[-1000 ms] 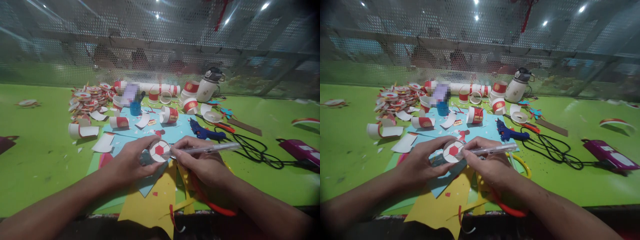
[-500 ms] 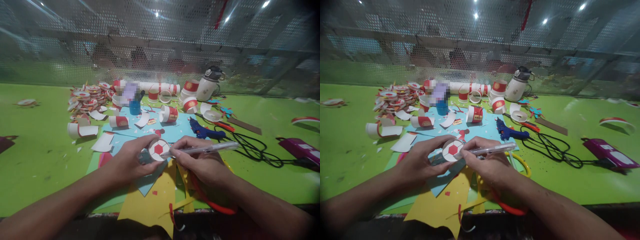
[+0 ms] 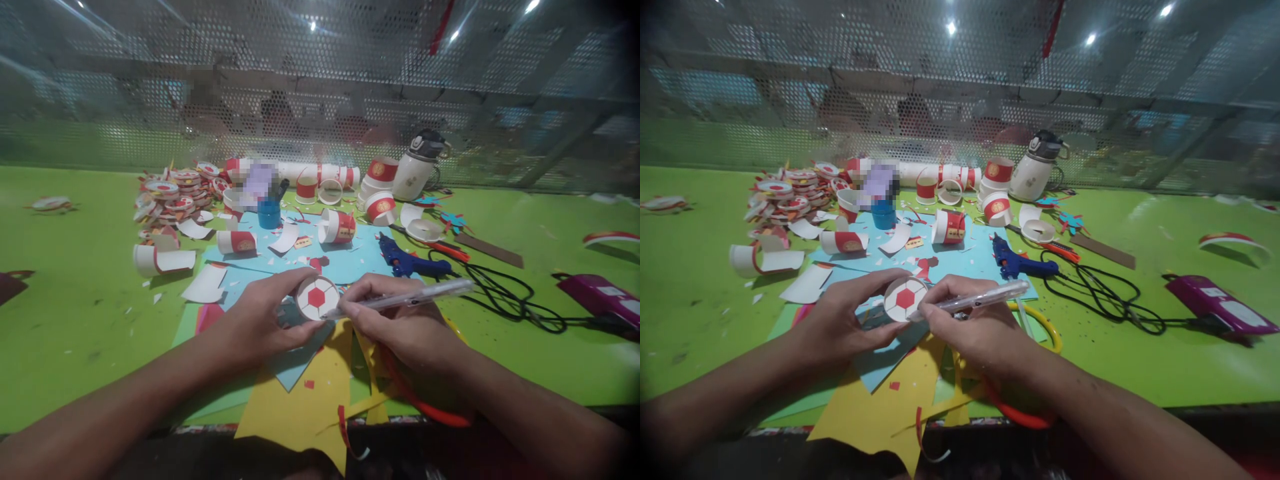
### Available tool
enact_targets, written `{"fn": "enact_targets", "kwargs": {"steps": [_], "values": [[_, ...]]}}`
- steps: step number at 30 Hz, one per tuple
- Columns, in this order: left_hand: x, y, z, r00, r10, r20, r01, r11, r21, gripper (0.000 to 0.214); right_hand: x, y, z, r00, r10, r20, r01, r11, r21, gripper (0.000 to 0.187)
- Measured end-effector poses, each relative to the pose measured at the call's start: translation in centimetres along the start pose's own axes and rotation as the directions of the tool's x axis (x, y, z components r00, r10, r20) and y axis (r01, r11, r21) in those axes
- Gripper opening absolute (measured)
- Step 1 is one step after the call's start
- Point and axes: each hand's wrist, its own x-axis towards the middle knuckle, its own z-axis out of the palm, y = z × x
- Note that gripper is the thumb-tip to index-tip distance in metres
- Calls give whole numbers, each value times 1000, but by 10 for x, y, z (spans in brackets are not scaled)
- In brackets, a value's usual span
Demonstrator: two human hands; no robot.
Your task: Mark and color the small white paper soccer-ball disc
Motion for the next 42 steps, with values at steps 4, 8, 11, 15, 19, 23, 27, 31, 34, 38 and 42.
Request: {"fn": "enact_targets", "kwargs": {"steps": [4, 8, 11, 15, 19, 23, 27, 31, 34, 38, 42], "values": [[-1, 0, 0, 1000, 11, 3, -11, 1000, 16, 46, 0, 0, -1, 1000, 4, 21, -4, 1000, -11, 12], [-1, -1, 0, 1000, 16, 11, -16, 999, 28, 46, 1, 1, -2, 999, 13, 41, -13, 1000, -11, 11], [-2, -1, 0, 999, 7, 48, -8, 1000, 24, 48, 4, 2, -3, 996, 59, 73, -59, 998, 8, 11], [-3, -1, -2, 998, 18, 57, -18, 1000, -1, 49, 5, 6, -6, 989, 89, 115, -103, 987, 120, 15], [-4, 0, -2, 998, 20, 58, -20, 1000, -9, 47, 4, 11, -10, 999, -36, 20, 27, 940, 341, 19], [-5, -3, -1, 998, 33, 61, -32, 999, -18, 50, 6, 10, -10, 992, -68, -109, 102, 932, 347, 18], [-4, -2, -2, 995, 47, 86, -46, 999, -20, 50, 10, 8, -9, 976, -82, -201, 98, 993, 70, 21], [-1, 5, -5, 982, 97, 161, -84, 992, -91, 47, 10, 10, -7, 999, -51, -16, 52, 994, 93, 22], [-1, 7, -6, 975, 134, 177, -113, 986, -124, 47, 9, 14, -6, 997, -16, 76, 5, 989, 146, 22], [-2, 4, -3, 983, 94, 158, -82, 993, -79, 55, 11, 16, -4, 999, 28, 44, -39, 963, 268, 24], [-1, 3, 2, 994, 90, 60, -89, 996, -19, 54, 12, 14, -1, 996, 94, -2, -87, 930, 358, 27]]}}
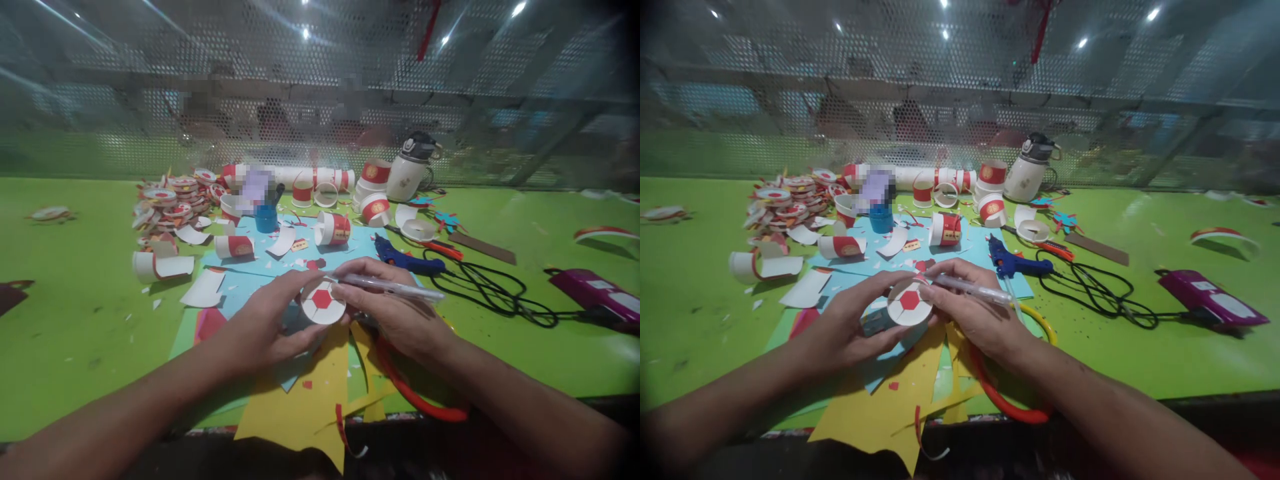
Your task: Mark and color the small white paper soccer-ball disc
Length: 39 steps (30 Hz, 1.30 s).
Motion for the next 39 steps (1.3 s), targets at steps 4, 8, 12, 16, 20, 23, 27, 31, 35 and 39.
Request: {"fn": "enact_targets", "kwargs": {"steps": [4, 8, 12, 16, 20, 23, 27, 31, 35, 39], "values": [[0, 1, 3, 995, 21, -93, -14, 997, 73, 47, -2, 3, 3, 999, 13, 36, -15, 998, 53, 29], [0, 0, 3, 992, 54, -116, -40, 992, 117, 47, -4, 6, 4, 994, 7, 109, -16, 997, 80, 30], [0, -2, 1, 995, 31, -95, -25, 998, 64, 47, -3, 5, 4, 996, 19, 86, -25, 998, 64, 28], [-1, -3, -1, 997, -51, -56, 52, 999, 15, 48, -2, -1, 1, 998, -59, -24, 57, 995, -76, 24], [0, -6, -2, 993, -89, -74, 89, 996, -4, 53, -6, -8, -1, 944, -270, -189, 221, 944, -244, 19], [1, -8, -1, 989, -111, -93, 112, 994, 4, 52, -12, -6, 3, 946, -267, -182, 218, 944, -247, 28], [0, -8, 1, 990, -102, -97, 107, 993, 51, 54, -14, -1, 7, 965, -245, -95, 210, 937, -277, 21], [-1, -9, 1, 993, -62, -103, 70, 995, 70, 56, -11, -1, 7, 977, -204, -65, 181, 948, -261, 17], [-2, -9, 1, 993, -42, -113, 51, 996, 75, 54, -10, 0, 6, 984, -173, -39, 156, 949, -273, 19], [-2, -8, 1, 991, -35, -131, 46, 995, 86, 52, -13, 3, 6, 985, -168, -30, 151, 943, -297, 19]]}}
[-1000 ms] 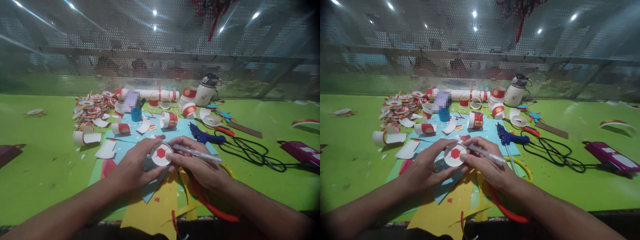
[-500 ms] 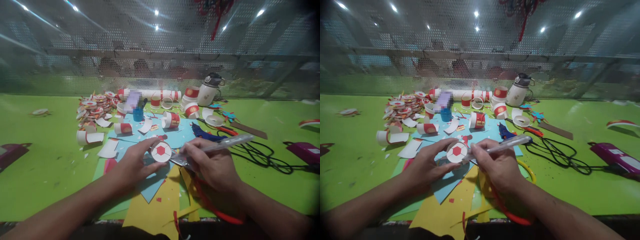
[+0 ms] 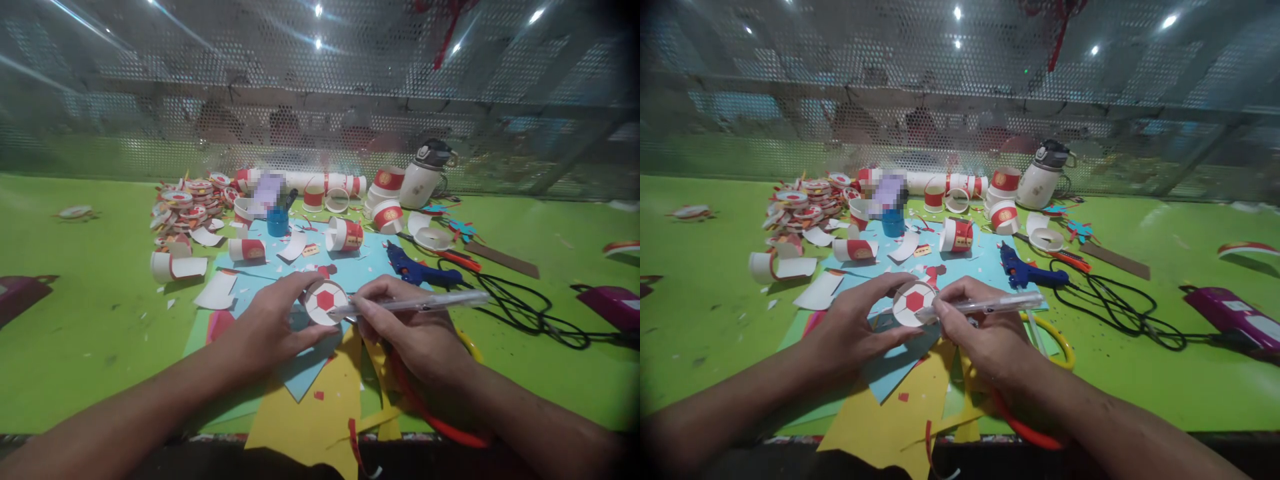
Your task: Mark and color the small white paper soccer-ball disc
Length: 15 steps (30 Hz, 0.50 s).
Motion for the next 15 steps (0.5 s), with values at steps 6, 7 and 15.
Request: {"fn": "enact_targets", "kwargs": {"steps": [6, 7, 15], "values": [[1, 2, 0, 1000, -8, 2, 8, 1000, 1, 50, 1, 2, -1, 1000, -17, -13, 17, 1000, -2, 19], [1, 2, 0, 1000, -12, 2, 12, 1000, 4, 50, 0, 2, -1, 1000, -11, -20, 10, 1000, -5, 19], [0, 2, -1, 1000, -19, 9, 19, 1000, 24, 51, -1, 1, 0, 999, 30, -22, -30, 999, -14, 18]]}}
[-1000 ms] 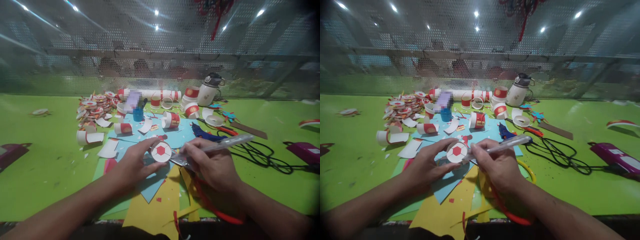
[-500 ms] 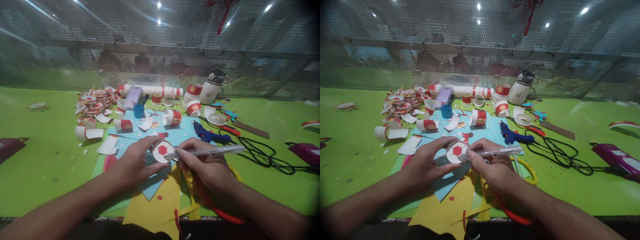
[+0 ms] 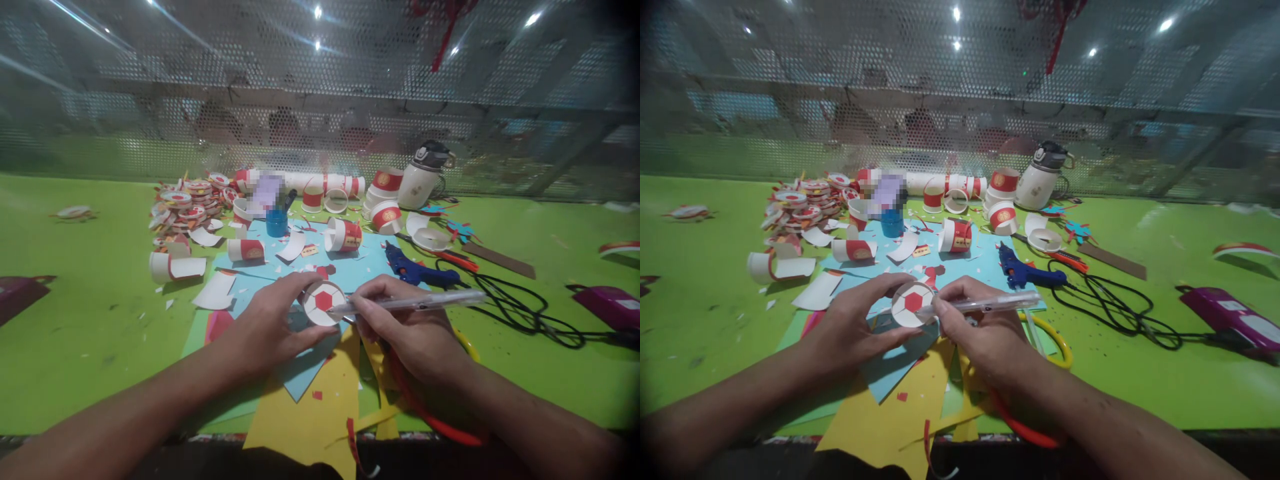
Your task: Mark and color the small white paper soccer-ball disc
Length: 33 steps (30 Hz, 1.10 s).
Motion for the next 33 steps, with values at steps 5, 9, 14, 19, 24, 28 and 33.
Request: {"fn": "enact_targets", "kwargs": {"steps": [5, 9, 14, 19, 24, 28, 33], "values": [[0, -1, 0, 1000, 18, -10, -18, 1000, 21, 51, 2, -1, 0, 1000, -13, 16, 14, 1000, -23, 18], [0, 0, 1, 1000, 19, -21, -19, 1000, 25, 52, 2, -2, 0, 1000, -19, 3, 19, 999, -41, 18], [-1, 0, 1, 1000, 11, -7, -11, 1000, 26, 50, 2, -5, 0, 1000, -13, 3, 13, 998, -59, 18], [-1, 0, 0, 1000, -7, 2, 7, 1000, 21, 50, 1, -9, 1, 1000, 25, -1, -25, 998, -55, 19], [-1, 1, -1, 999, -29, 21, 28, 1000, 13, 49, 1, -9, 1, 999, 35, 2, -35, 999, -13, 19], [-1, 1, 0, 998, -45, 32, 46, 999, -7, 49, 2, -7, 0, 999, 34, 17, -33, 999, -21, 19], [-1, -1, 1, 999, -35, 17, 35, 999, 0, 49, 2, -5, -1, 999, 7, 43, -6, 1000, -25, 16]]}}
